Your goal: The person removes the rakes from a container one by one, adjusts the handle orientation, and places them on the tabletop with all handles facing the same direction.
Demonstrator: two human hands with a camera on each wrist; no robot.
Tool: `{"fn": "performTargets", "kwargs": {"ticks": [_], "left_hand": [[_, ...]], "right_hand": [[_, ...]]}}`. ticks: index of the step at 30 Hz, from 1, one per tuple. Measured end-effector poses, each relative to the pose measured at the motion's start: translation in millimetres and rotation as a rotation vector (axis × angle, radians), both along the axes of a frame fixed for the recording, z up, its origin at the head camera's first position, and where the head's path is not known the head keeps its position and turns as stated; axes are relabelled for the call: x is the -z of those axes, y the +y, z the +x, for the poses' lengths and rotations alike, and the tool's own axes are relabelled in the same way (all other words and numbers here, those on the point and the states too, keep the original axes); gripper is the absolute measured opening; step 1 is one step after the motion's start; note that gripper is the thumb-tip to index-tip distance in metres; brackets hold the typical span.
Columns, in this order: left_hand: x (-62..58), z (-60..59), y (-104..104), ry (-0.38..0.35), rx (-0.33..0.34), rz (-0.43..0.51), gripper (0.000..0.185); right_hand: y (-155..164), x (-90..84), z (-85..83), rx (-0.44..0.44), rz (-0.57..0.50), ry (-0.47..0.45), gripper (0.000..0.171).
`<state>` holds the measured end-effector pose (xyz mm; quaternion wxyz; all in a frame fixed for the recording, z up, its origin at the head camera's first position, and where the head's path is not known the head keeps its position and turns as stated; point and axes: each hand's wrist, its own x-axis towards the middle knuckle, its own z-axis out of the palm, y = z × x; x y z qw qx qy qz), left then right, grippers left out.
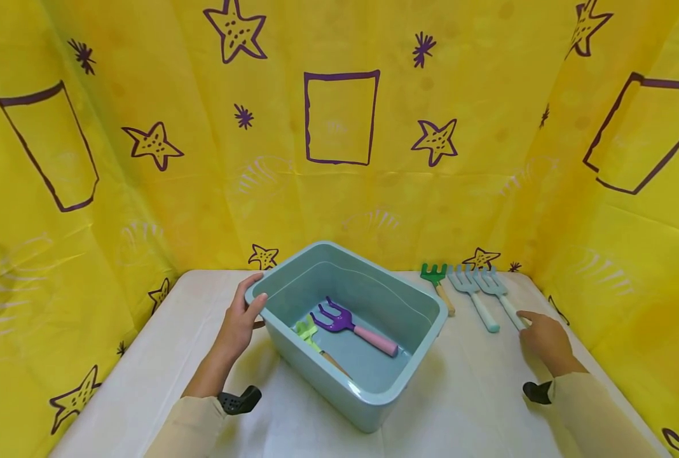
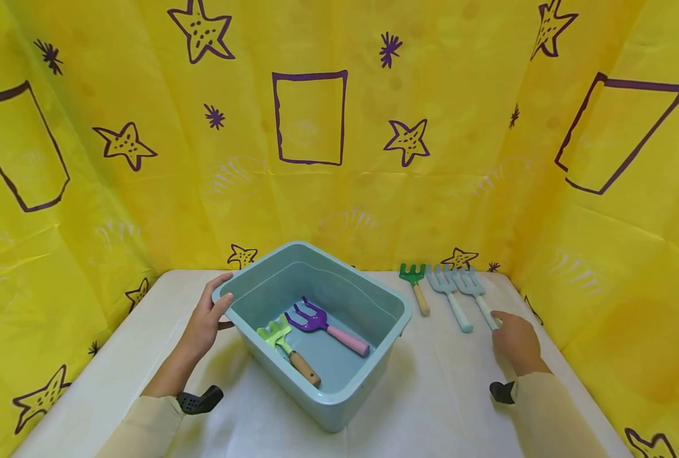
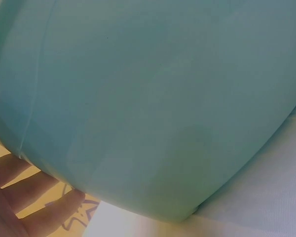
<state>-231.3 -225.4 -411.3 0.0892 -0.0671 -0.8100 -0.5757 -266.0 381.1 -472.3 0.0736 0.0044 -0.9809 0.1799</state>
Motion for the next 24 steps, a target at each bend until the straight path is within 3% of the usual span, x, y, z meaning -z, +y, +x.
{"fn": "performTargets", "kwargs": {"ticks": [12,21,24], "left_hand": [[-1.9,0.2,1,-0.022,0.006,0.008,0.050],[-22.1,14.5,10,-0.041,0.003,-0.002,0.050],[-21.8,14.8,10,-0.041,0.000,-0.010,0.050]], "right_hand": [[-3,4.4,1.9,0.025,-0.016,-0.001,0.043],[-4,-0.9,-0.9,0.023,-0.004,0.060,0.043],[-7,-7.3,-3.7,0.018,0.000,0.092,0.044]]}}
